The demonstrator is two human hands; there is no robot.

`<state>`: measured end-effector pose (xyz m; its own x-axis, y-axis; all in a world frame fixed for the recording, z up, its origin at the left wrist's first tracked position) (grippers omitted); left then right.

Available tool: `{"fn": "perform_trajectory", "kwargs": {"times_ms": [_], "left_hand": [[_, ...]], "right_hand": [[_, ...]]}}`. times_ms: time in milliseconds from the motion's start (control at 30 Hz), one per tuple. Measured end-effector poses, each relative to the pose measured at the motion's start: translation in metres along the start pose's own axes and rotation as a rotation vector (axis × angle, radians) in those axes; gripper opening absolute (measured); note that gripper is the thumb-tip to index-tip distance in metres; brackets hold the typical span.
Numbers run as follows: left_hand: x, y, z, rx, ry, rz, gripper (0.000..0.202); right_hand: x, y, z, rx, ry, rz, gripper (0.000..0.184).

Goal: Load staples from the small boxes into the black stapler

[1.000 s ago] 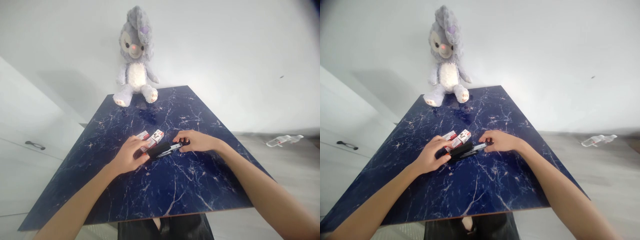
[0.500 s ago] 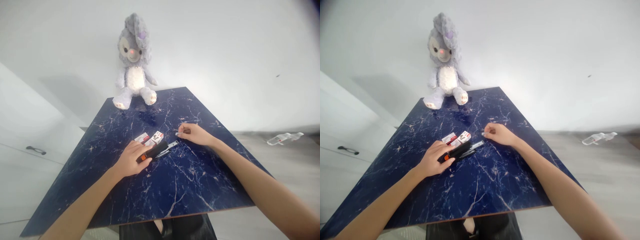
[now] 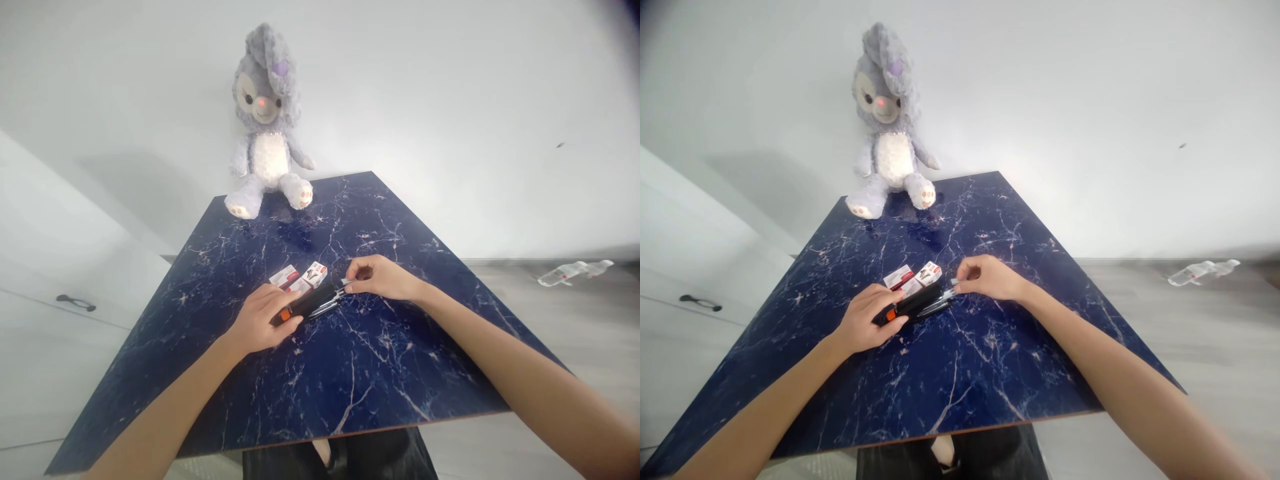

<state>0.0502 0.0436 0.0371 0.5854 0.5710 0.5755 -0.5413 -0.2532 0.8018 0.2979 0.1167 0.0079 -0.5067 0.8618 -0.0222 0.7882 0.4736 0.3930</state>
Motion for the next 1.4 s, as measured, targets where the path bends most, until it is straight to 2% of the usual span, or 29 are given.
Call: {"fn": "perform_trajectory", "kwargs": {"times_ms": [167,300,467,667,1133,1233,1400], "left_hand": [[0.001,0.000,0.003,0.011,-0.057,0.021,0.044],[0.002,0.003,0.008,0.010,-0.113,0.057,0.050],[0.002,0.003,0.007,0.005,-0.095,0.045,0.050],[0.003,0.001,0.006,-0.001,-0.085,0.025,0.050],[0.004,0.002,0.007,0.007,-0.072,0.009,0.043],[0.005,0.003,0.004,-0.016,-0.044,-0.074,0.047],[0.007,0.006,-0.006,-0.072,0.107,-0.384,0.068]], "right_hand": [[-0.001,-0.006,-0.002,-0.043,-0.015,-0.092,0.032],[0.002,-0.007,0.004,0.005,-0.014,-0.093,0.031],[0.003,-0.008,0.011,0.016,-0.016,-0.100,0.028],[0.002,-0.009,0.007,0.029,0.006,-0.120,0.026],[-0.003,-0.009,-0.009,-0.147,0.098,-0.080,0.014],[-0.005,-0.006,-0.018,-0.214,0.139,-0.082,0.014],[-0.011,0.012,-0.027,-0.380,0.054,0.059,0.012]]}}
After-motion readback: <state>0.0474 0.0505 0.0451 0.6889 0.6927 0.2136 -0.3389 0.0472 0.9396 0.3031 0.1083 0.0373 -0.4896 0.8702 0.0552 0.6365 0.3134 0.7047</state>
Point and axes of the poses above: each hand's wrist, its own x-axis towards the middle knuckle, its own y-axis out of the back of the hand, z = x × y, the point moved 7 cm from there along x, towards the middle knuckle, and after that the axes turned 3 degrees about x, right-handed, at the moved point
